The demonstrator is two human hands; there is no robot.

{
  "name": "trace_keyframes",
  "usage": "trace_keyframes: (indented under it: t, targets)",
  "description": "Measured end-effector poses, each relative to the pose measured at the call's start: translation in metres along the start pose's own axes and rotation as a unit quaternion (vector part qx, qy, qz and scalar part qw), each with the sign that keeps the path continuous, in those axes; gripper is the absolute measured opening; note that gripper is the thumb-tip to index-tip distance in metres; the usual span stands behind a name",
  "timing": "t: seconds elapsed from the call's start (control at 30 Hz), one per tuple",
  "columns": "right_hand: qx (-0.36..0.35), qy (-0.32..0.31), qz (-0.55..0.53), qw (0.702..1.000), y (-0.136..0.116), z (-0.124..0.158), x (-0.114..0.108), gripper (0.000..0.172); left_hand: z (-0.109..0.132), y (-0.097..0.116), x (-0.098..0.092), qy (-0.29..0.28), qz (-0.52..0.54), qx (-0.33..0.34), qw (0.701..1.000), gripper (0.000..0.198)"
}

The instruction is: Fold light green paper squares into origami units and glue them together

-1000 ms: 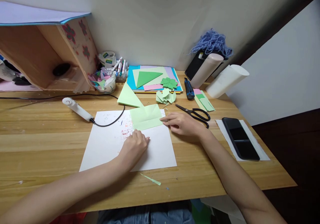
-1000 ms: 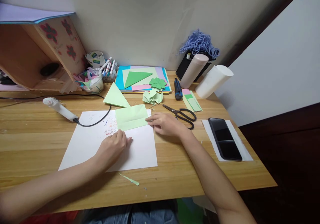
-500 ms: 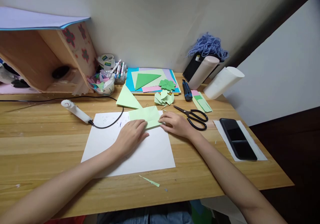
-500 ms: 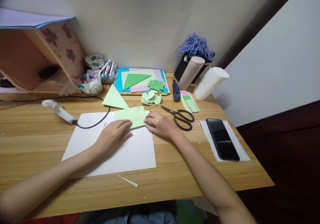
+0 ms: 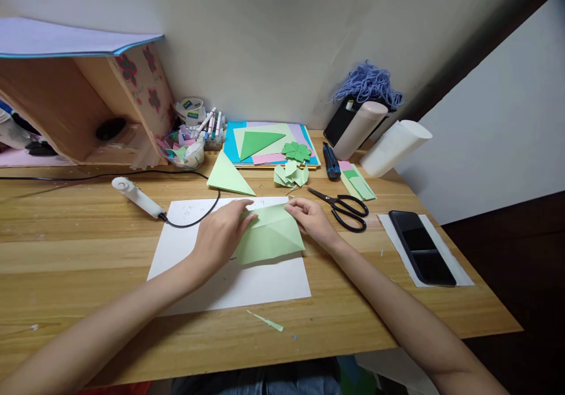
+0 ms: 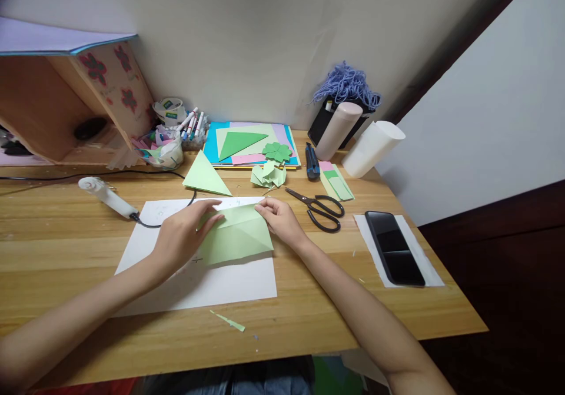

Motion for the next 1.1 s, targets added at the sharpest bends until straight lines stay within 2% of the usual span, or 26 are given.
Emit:
trace_keyframes:
  t: [0.07,0.17,0.3,0.4,0.5,0.6,0.73,0.87,1.1]
  targets:
    - [0.028,0.004,0.007,1.0,0.01,-0.006,-0.003,0.03,-0.001,-0.002,0.012,-0.021,-0.039,0.017,0.999,0.028]
    - [0.021,0.034,0.043,0.998,0.02,-0.011,-0.008,0.03,0.002,0.001,0.035,-0.09,-0.044,0.105,0.989,0.025]
    - [-0.014,0.076,0.128,0.989,0.019,-0.009,-0.008,0.027,0.007,0.002,0.051,-0.147,-0.044,0.126,0.98,0.03]
    - [-0.033,0.091,0.225,0.969,0.013,-0.005,-0.004,0.021,0.005,0.002,0.054,-0.145,-0.048,0.123,0.981,0.033]
    - [-0.106,0.099,0.343,0.928,0.001,0.0,0.003,0.014,0.002,-0.001,0.056,-0.138,-0.048,0.126,0.981,0.038]
    - [-0.197,0.062,0.429,0.879,-0.007,0.005,0.015,0.02,0.001,-0.003,0.059,-0.141,-0.046,0.134,0.98,0.041]
    - [-0.234,-0.004,0.502,0.832,-0.006,0.009,0.027,0.029,0.002,-0.003,0.057,-0.132,-0.037,0.131,0.982,0.04]
    - [-0.251,-0.027,0.527,0.812,-0.005,0.009,0.034,0.031,0.001,-0.001,0.054,-0.131,-0.045,0.133,0.981,0.039]
    - [-0.248,-0.02,0.541,0.803,-0.005,0.008,0.037,0.028,0.001,0.0,0.053,-0.119,-0.051,0.138,0.982,0.043]
Point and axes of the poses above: each hand's wrist, its own z-axis away from the middle knuckle, its own x-axis out of the palm, y = z × x, the point moved 4 cm from there along -z, towards the middle knuckle, and after that the axes turned 11 degrees about -y, right-handed, at the moved point
